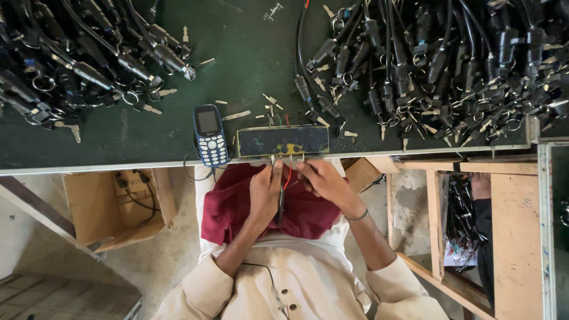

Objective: The person sits at a workbench covered with piles of wired connectors and assembles DC power cable connectors. They pick up a connector plug, strip and twist the exposed wire ends by hand, insert the wires into the connector housing, and set finished assemblies aside while working through the pile one unit at a time.

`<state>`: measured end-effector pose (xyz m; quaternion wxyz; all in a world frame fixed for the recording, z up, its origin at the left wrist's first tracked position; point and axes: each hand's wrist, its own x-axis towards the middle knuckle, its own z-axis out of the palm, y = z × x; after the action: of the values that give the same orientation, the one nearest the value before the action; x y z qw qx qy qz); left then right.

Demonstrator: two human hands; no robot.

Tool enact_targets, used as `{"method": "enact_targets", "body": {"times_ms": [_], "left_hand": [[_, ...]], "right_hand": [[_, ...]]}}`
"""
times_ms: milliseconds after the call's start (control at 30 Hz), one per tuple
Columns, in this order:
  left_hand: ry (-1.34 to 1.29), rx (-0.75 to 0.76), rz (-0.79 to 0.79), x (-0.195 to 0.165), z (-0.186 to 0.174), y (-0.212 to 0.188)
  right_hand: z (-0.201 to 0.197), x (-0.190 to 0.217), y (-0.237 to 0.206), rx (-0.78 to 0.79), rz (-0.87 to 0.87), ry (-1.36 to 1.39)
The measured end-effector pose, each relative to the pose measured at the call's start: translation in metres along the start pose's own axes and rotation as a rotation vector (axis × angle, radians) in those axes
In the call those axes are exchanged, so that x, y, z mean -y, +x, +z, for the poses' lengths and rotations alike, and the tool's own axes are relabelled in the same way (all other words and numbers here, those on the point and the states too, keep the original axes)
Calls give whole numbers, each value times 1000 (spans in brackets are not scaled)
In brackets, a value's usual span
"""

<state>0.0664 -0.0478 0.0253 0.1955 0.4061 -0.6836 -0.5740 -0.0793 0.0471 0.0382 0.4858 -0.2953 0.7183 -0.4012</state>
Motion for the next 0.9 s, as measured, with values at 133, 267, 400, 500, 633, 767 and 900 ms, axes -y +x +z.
{"method": "enact_targets", "body": {"times_ms": [133,267,400,500,633,767,900], "left_hand": [[-58,25,-108,1,2,0],[-104,43,-174,1,0,1],[-33,-8,-83,2,-5,3],[206,8,77,4,-10,3],[88,172,147,6,-15,0],[-13,196,111,4,-13,-3],[23,171,60,-3,-9,-2]], "right_hand": [[3,0,5,-11,44,208],[18,-1,-3,-281,129,247],[32,3,-7,-245,91,409],[35,6,-1,-230,18,561],[37,8,5,-251,20,668],[37,8,4,-235,-7,637],[34,10,4,-245,29,604]]}}
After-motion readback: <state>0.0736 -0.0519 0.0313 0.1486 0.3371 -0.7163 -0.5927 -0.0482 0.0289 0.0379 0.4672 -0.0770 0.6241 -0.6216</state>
